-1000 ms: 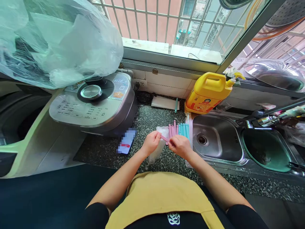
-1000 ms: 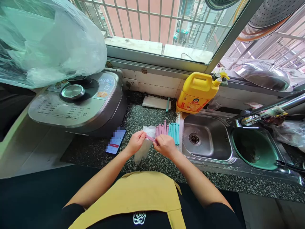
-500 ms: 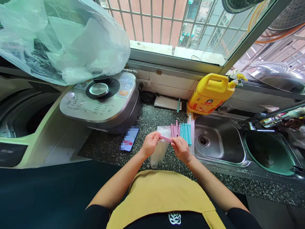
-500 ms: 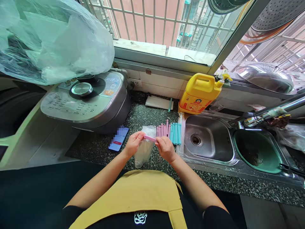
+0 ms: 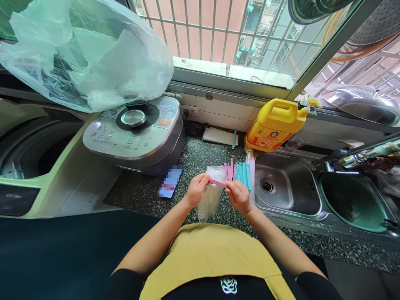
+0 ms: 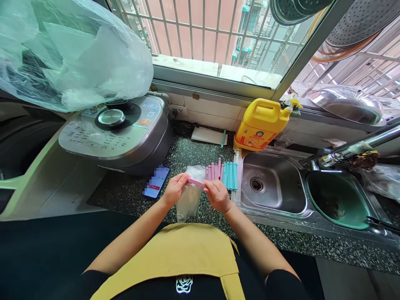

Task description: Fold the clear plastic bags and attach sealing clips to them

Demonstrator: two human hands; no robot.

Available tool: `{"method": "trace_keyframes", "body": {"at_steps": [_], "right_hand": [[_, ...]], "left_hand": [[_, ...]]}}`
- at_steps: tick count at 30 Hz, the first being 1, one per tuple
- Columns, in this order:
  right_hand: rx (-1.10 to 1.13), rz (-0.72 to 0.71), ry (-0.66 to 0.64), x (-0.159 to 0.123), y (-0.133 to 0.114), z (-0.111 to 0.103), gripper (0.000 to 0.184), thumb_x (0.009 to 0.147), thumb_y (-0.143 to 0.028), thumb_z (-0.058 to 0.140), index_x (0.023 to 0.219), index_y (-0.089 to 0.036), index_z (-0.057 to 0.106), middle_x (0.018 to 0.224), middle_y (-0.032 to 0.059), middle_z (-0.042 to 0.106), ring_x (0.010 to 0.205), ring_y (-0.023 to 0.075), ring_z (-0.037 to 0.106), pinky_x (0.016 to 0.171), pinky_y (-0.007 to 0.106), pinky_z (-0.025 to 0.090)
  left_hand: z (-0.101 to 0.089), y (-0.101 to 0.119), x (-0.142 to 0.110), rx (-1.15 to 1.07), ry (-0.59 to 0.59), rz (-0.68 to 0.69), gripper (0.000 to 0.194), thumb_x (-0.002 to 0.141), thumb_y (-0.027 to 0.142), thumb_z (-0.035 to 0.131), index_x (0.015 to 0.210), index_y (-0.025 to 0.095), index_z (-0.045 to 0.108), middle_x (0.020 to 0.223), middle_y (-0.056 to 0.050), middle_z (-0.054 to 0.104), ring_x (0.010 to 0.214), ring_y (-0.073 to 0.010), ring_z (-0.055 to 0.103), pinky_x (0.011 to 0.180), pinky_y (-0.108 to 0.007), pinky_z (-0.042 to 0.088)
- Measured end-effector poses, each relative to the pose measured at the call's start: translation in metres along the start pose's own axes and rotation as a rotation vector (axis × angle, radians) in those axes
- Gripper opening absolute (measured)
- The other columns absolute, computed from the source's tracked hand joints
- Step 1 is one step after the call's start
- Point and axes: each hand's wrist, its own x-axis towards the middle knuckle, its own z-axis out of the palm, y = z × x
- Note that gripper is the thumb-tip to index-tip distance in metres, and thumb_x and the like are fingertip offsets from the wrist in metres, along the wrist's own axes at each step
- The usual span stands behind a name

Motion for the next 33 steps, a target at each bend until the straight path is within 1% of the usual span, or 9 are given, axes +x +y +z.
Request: {"method": "trace_keyframes", "body": {"at_steps": [8,12,14,17,21,24,28,31,33], "right_hand": [[0.047,0.016,-0.029,0.002,0.001,-0.006,0.029,0.093,-0.025,0.037,0.108,-0.016,0.059,0.082,0.0108,0.067,0.073,0.0183,0.062,0.066,0.031,0.051],[0.121,0.026,-0.010,0.005,0.000,-0.008,0.027,0.093,-0.026,0.036,0.103,-0.016,0.058,0.081,0.0100,0.067,0.074,0.0184,0.063,0.066,0.031,0.050],[0.180,0.075,-0.007,0.005,-0.002,-0.008,0.026,0.093,-0.028,0.035,0.099,-0.018,0.057,0.077,0.0079,0.066,0.069,0.0172,0.062,0.062,0.029,0.049],[0.303,0.263,0.039,0.005,-0.002,-0.007,0.020,0.091,-0.034,0.039,0.094,-0.021,0.054,0.068,0.0025,0.061,0.053,0.0135,0.055,0.054,0.027,0.045],[0.495,0.715,0.191,0.019,0.006,-0.010,0.021,0.083,-0.042,0.054,0.080,-0.022,0.049,0.062,-0.0032,0.050,0.046,0.0097,0.043,0.048,0.025,0.038],[0.765,0.951,0.106,0.034,0.009,-0.010,0.032,0.073,-0.049,0.063,0.072,-0.022,0.047,0.055,-0.0064,0.042,0.046,0.0088,0.038,0.046,0.023,0.034],[0.983,1.029,0.068,0.043,0.002,0.000,0.042,0.059,-0.051,0.074,0.071,-0.021,0.047,0.063,-0.0043,0.051,0.054,0.0097,0.044,0.051,0.023,0.038],[0.980,1.018,0.051,0.041,-0.004,0.009,0.042,0.055,-0.046,0.077,0.070,-0.022,0.046,0.065,-0.0042,0.052,0.056,0.0105,0.044,0.053,0.023,0.037],[0.933,1.004,0.028,0.038,-0.005,0.014,0.039,0.058,-0.044,0.075,0.069,-0.022,0.045,0.063,-0.0045,0.051,0.055,0.0109,0.043,0.053,0.024,0.036]], "left_hand": [[0.006,-0.003,0.001,-0.137,0.012,-0.058,0.045,0.069,0.059,0.057,0.063,0.015,0.052,0.057,0.003,0.043,0.055,-0.0093,0.037,0.054,-0.023,0.032],[0.004,-0.002,0.001,-0.020,0.005,0.025,0.047,0.074,0.060,0.051,0.059,0.016,0.050,0.056,0.003,0.043,0.056,-0.0102,0.037,0.055,-0.024,0.032],[0.000,-0.001,0.001,0.082,0.008,0.097,0.049,0.078,0.060,0.046,0.057,0.016,0.049,0.056,0.002,0.043,0.057,-0.0110,0.038,0.056,-0.024,0.033],[-0.007,0.001,0.001,0.197,0.012,0.214,0.048,0.084,0.055,0.040,0.064,0.015,0.056,0.062,-0.001,0.051,0.063,-0.0131,0.045,0.061,-0.025,0.037],[-0.015,0.003,-0.004,0.350,-0.024,0.383,0.033,0.086,0.041,0.045,0.072,0.015,0.060,0.069,-0.003,0.058,0.068,-0.0146,0.052,0.065,-0.026,0.041],[-0.016,0.004,-0.009,0.453,-0.131,0.505,0.027,0.086,0.031,0.047,0.068,0.015,0.058,0.063,-0.002,0.055,0.063,-0.0133,0.050,0.062,-0.025,0.041],[-0.012,0.003,-0.012,0.517,-0.212,0.574,0.027,0.087,0.026,0.045,0.066,0.015,0.057,0.062,-0.002,0.053,0.062,-0.0124,0.049,0.059,-0.024,0.040],[-0.014,-0.006,-0.012,0.516,-0.271,0.561,0.029,0.088,0.030,0.044,0.068,0.015,0.058,0.063,-0.002,0.054,0.063,-0.0127,0.050,0.061,-0.024,0.041],[-0.022,-0.020,-0.010,0.488,-0.260,0.563,0.031,0.088,0.039,0.043,0.081,0.015,0.061,0.075,-0.005,0.059,0.073,-0.0151,0.054,0.068,-0.027,0.045]]}}
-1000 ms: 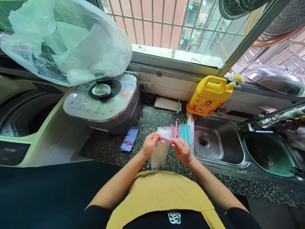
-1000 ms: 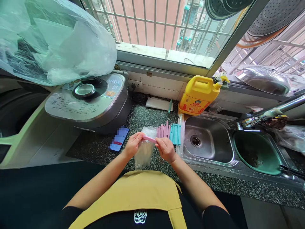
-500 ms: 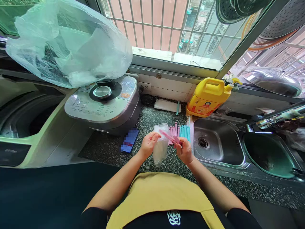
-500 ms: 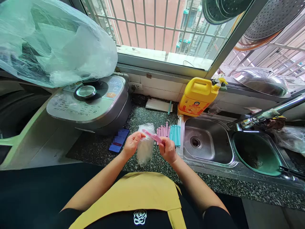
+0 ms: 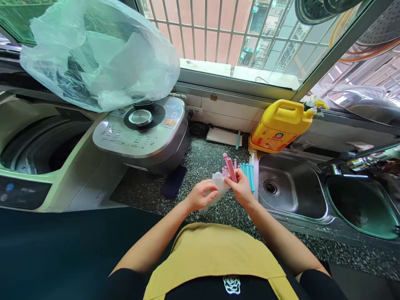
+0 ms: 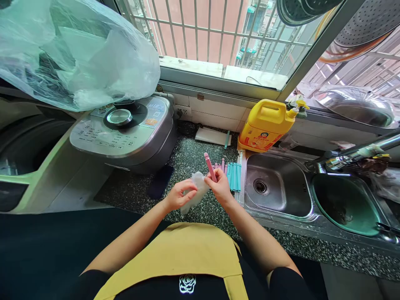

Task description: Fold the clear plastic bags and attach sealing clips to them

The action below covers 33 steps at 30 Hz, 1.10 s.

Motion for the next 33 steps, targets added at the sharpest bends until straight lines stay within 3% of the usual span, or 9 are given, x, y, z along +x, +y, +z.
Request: {"method": "trace_keyframes", "body": {"at_steps": [3,5,10,13,17,22,24,28,33], "right_hand": [[-0.113,-0.049,0.069,0.000,0.006,-0.002,0.036,0.062,-0.044,0.072,0.067,-0.022,0.044,0.060,-0.0051,0.046,0.054,0.0110,0.040,0.055,0.025,0.034],[-0.165,-0.069,0.112,0.000,0.007,-0.005,0.034,0.063,-0.044,0.070,0.067,-0.022,0.044,0.059,-0.0052,0.044,0.054,0.0114,0.038,0.055,0.025,0.034],[-0.203,-0.068,0.118,-0.005,0.005,-0.010,0.034,0.065,-0.044,0.069,0.066,-0.022,0.043,0.058,-0.0057,0.041,0.053,0.0112,0.036,0.054,0.025,0.031],[-0.213,-0.068,0.129,-0.008,0.002,-0.010,0.033,0.065,-0.043,0.070,0.066,-0.022,0.044,0.058,-0.0057,0.041,0.052,0.0109,0.034,0.054,0.025,0.030],[-0.188,-0.055,0.138,-0.011,-0.002,-0.009,0.034,0.063,-0.042,0.072,0.066,-0.021,0.046,0.059,-0.0051,0.043,0.053,0.0107,0.037,0.054,0.025,0.031],[-0.077,-0.078,0.181,-0.013,-0.004,-0.004,0.034,0.063,-0.042,0.073,0.067,-0.021,0.046,0.062,-0.0042,0.049,0.056,0.0112,0.042,0.056,0.026,0.035],[-0.044,-0.091,0.209,-0.014,-0.005,-0.003,0.034,0.063,-0.042,0.073,0.068,-0.021,0.046,0.062,-0.0046,0.049,0.056,0.0109,0.043,0.057,0.026,0.037],[-0.013,-0.099,0.226,-0.012,-0.012,-0.010,0.038,0.060,-0.046,0.075,0.069,-0.021,0.047,0.064,-0.0044,0.052,0.056,0.0110,0.046,0.058,0.026,0.040],[-0.106,-0.067,-0.022,-0.003,-0.036,-0.021,0.046,0.050,-0.040,0.082,0.076,-0.022,0.048,0.080,0.0000,0.062,0.079,0.0179,0.061,0.073,0.032,0.046]], "left_hand": [[-0.001,-0.036,-0.017,0.094,0.184,-0.052,0.053,0.086,0.056,0.036,0.113,0.014,0.054,0.107,-0.014,0.056,0.101,-0.0235,0.052,0.087,-0.038,0.044],[-0.004,-0.064,-0.030,0.263,0.252,-0.207,0.061,0.086,0.058,0.032,0.122,0.012,0.048,0.116,-0.017,0.050,0.109,-0.0273,0.048,0.094,-0.045,0.039],[-0.008,-0.102,-0.043,0.482,0.115,-0.509,0.059,0.083,0.055,0.041,0.122,0.012,0.050,0.117,-0.018,0.049,0.111,-0.0314,0.046,0.098,-0.052,0.032],[-0.004,-0.089,-0.035,0.340,0.156,-0.455,0.064,0.084,0.060,0.033,0.120,0.011,0.051,0.118,-0.020,0.050,0.113,-0.0306,0.046,0.099,-0.050,0.034],[0.007,-0.048,-0.010,-0.109,0.156,-0.300,0.070,0.079,0.071,0.032,0.119,0.017,0.052,0.120,-0.015,0.055,0.115,-0.0265,0.047,0.101,-0.042,0.034],[0.016,-0.012,0.017,-0.567,0.042,-0.520,0.058,0.062,0.067,0.062,0.083,0.013,0.060,0.075,-0.004,0.061,0.072,-0.0166,0.055,0.070,-0.028,0.044],[0.016,-0.006,0.020,-0.613,0.048,-0.579,0.051,0.062,0.064,0.064,0.064,0.014,0.054,0.060,0.001,0.051,0.057,-0.0107,0.046,0.058,-0.023,0.039],[0.006,0.004,0.022,-0.534,0.056,-0.540,0.045,0.067,0.057,0.062,0.059,0.015,0.050,0.055,0.004,0.045,0.055,-0.0086,0.039,0.054,-0.021,0.033],[-0.007,0.022,0.027,-0.260,-0.069,-0.396,0.033,0.077,0.042,0.054,0.059,0.015,0.050,0.059,0.002,0.049,0.060,-0.0108,0.043,0.060,-0.023,0.036]]}}
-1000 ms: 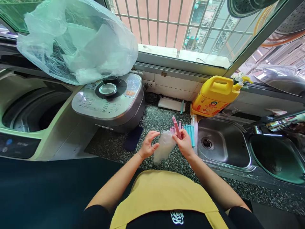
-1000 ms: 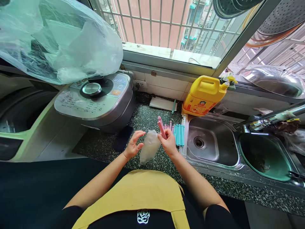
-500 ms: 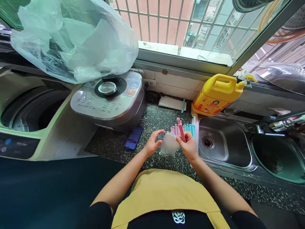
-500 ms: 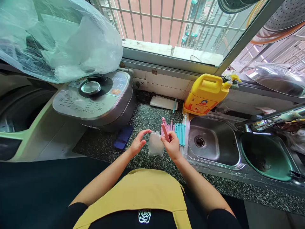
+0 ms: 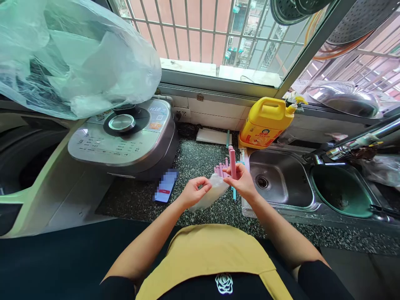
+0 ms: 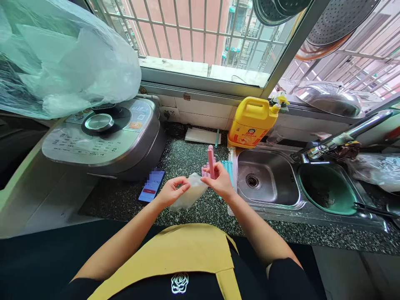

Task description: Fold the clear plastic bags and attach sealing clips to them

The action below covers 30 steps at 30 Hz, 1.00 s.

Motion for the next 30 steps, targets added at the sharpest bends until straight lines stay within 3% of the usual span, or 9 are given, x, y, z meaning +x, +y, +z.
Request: {"method": "trace_keyframes", "body": {"at_steps": [3,7,13,20,27,30], "right_hand": [[-0.111,0.018,-0.166,0.005,-0.011,0.002,0.045,0.050,-0.034,0.081,0.076,-0.022,0.046,0.078,-0.0015,0.062,0.076,0.0179,0.061,0.070,0.031,0.046],[-0.165,-0.065,-0.106,0.007,-0.017,0.010,0.028,0.065,-0.031,0.068,0.071,-0.022,0.043,0.066,-0.0043,0.056,0.063,0.0136,0.055,0.064,0.029,0.044],[-0.159,-0.146,-0.027,0.005,-0.024,0.009,0.020,0.069,-0.026,0.063,0.072,-0.022,0.043,0.070,-0.0023,0.058,0.067,0.0146,0.056,0.068,0.031,0.045],[-0.202,-0.098,-0.216,0.013,-0.033,0.009,0.026,0.064,-0.024,0.068,0.072,-0.022,0.043,0.068,-0.0041,0.055,0.070,0.0154,0.059,0.070,0.033,0.046],[-0.113,-0.211,-0.026,0.022,-0.040,-0.001,0.023,0.069,-0.026,0.066,0.070,-0.023,0.043,0.067,-0.0047,0.050,0.067,0.0136,0.058,0.074,0.034,0.049],[-0.071,-0.135,-0.078,0.022,-0.041,-0.007,0.032,0.063,-0.030,0.073,0.071,-0.022,0.042,0.069,-0.0041,0.053,0.074,0.0163,0.061,0.071,0.032,0.049]], "left_hand": [[0.000,0.008,0.001,0.102,-0.048,0.060,0.027,0.078,0.035,0.051,0.060,0.015,0.051,0.061,0.001,0.051,0.061,-0.0111,0.044,0.061,-0.023,0.036],[0.002,0.010,0.000,0.138,-0.053,0.058,0.025,0.078,0.032,0.050,0.060,0.016,0.049,0.059,0.002,0.049,0.059,-0.0106,0.043,0.058,-0.022,0.034],[0.000,0.008,-0.002,0.114,-0.047,0.022,0.025,0.078,0.032,0.051,0.060,0.016,0.049,0.057,0.003,0.050,0.057,-0.0103,0.043,0.057,-0.022,0.035],[-0.001,0.012,-0.001,0.185,-0.073,0.081,0.025,0.080,0.031,0.051,0.061,0.015,0.052,0.059,0.002,0.053,0.059,-0.0106,0.045,0.058,-0.022,0.035],[-0.006,0.011,-0.002,0.138,-0.052,0.071,0.027,0.081,0.034,0.051,0.061,0.015,0.051,0.058,0.001,0.052,0.058,-0.0107,0.045,0.057,-0.022,0.036],[-0.008,0.011,-0.002,0.121,-0.017,0.083,0.027,0.081,0.035,0.051,0.063,0.015,0.052,0.059,0.001,0.053,0.059,-0.0110,0.045,0.058,-0.023,0.037]]}}
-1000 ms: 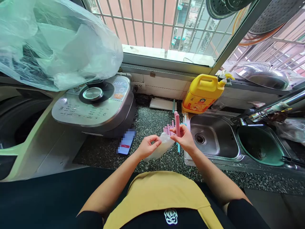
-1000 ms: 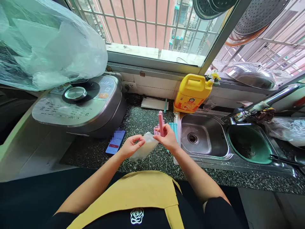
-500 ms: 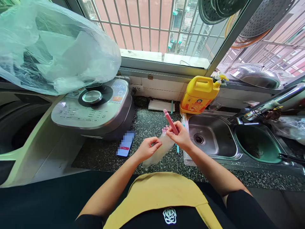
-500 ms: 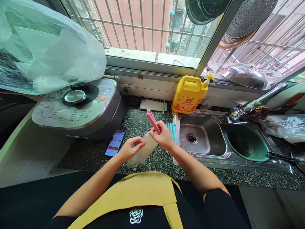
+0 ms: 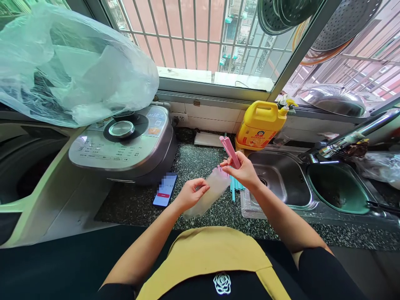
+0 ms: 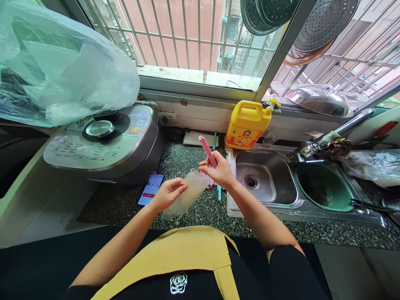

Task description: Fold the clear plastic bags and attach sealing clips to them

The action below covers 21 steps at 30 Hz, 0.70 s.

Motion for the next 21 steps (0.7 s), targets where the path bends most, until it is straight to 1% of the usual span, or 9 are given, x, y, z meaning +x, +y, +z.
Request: {"method": "trace_keyframes", "body": {"at_steps": [4,7,10,13,14,16,18,19,21], "right_hand": [[-0.088,0.118,-0.165,-0.003,0.002,0.002,0.035,0.056,-0.030,0.076,0.068,-0.021,0.044,0.063,-0.0060,0.048,0.059,0.0119,0.052,0.054,0.024,0.041],[-0.178,0.058,-0.107,-0.003,0.003,0.004,0.025,0.062,-0.028,0.069,0.065,-0.020,0.045,0.060,-0.0064,0.045,0.054,0.0090,0.041,0.052,0.023,0.035],[-0.194,-0.020,-0.010,-0.001,0.002,0.001,0.021,0.066,-0.025,0.065,0.067,-0.021,0.044,0.062,-0.0058,0.045,0.056,0.0094,0.040,0.055,0.024,0.034],[-0.215,-0.043,0.010,-0.001,-0.001,-0.002,0.019,0.067,-0.024,0.063,0.068,-0.021,0.044,0.063,-0.0051,0.047,0.058,0.0103,0.042,0.058,0.025,0.035],[-0.227,-0.044,-0.001,-0.001,-0.002,-0.002,0.018,0.067,-0.024,0.062,0.067,-0.021,0.044,0.063,-0.0048,0.047,0.059,0.0106,0.042,0.058,0.025,0.035],[-0.236,-0.042,-0.035,-0.002,-0.005,0.000,0.017,0.066,-0.024,0.062,0.067,-0.021,0.045,0.064,-0.0044,0.049,0.060,0.0110,0.044,0.059,0.025,0.036],[-0.219,-0.041,-0.066,-0.002,-0.007,0.003,0.017,0.067,-0.025,0.062,0.068,-0.021,0.045,0.065,-0.0041,0.050,0.060,0.0113,0.045,0.060,0.026,0.037],[-0.206,-0.042,-0.076,-0.002,-0.008,0.004,0.018,0.067,-0.025,0.062,0.068,-0.021,0.045,0.065,-0.0041,0.050,0.061,0.0114,0.045,0.060,0.026,0.038],[-0.187,-0.051,-0.078,0.000,-0.008,0.004,0.018,0.067,-0.025,0.063,0.068,-0.021,0.045,0.065,-0.0042,0.049,0.060,0.0112,0.045,0.059,0.025,0.037]], "left_hand": [[-0.002,0.004,0.002,0.006,-0.004,0.011,0.028,0.081,0.037,0.051,0.062,0.015,0.052,0.059,0.001,0.052,0.059,-0.0112,0.045,0.059,-0.023,0.037],[-0.004,0.004,0.003,0.015,-0.002,-0.006,0.024,0.076,0.038,0.057,0.069,0.015,0.054,0.062,0.002,0.052,0.061,-0.0112,0.045,0.059,-0.023,0.037],[-0.008,-0.005,-0.002,0.004,0.004,-0.072,0.026,0.073,0.041,0.060,0.070,0.015,0.055,0.062,0.002,0.051,0.062,-0.0115,0.045,0.060,-0.023,0.038],[-0.013,-0.020,-0.007,-0.048,-0.053,-0.159,0.033,0.078,0.045,0.054,0.065,0.015,0.054,0.060,0.002,0.050,0.060,-0.0112,0.046,0.058,-0.023,0.039],[-0.015,-0.024,-0.008,-0.067,-0.077,-0.156,0.032,0.077,0.045,0.056,0.069,0.014,0.057,0.063,0.001,0.052,0.062,-0.0116,0.048,0.060,-0.023,0.041],[-0.017,-0.028,-0.006,-0.113,-0.096,-0.084,0.036,0.074,0.044,0.062,0.095,0.015,0.061,0.076,-0.002,0.059,0.069,-0.0131,0.052,0.068,-0.026,0.045],[-0.017,-0.026,-0.001,-0.154,-0.070,0.034,0.060,0.073,0.043,0.065,0.126,0.019,0.047,0.099,-0.007,0.061,0.077,-0.0140,0.055,0.077,-0.030,0.047],[-0.016,-0.023,0.002,-0.158,-0.054,0.088,0.068,0.074,0.042,0.065,0.134,0.022,0.039,0.108,-0.009,0.060,0.079,-0.0143,0.056,0.080,-0.031,0.047],[-0.014,-0.014,0.008,-0.107,-0.050,0.182,0.066,0.077,0.039,0.062,0.137,0.023,0.037,0.115,-0.011,0.058,0.084,-0.0157,0.057,0.083,-0.032,0.047]]}}
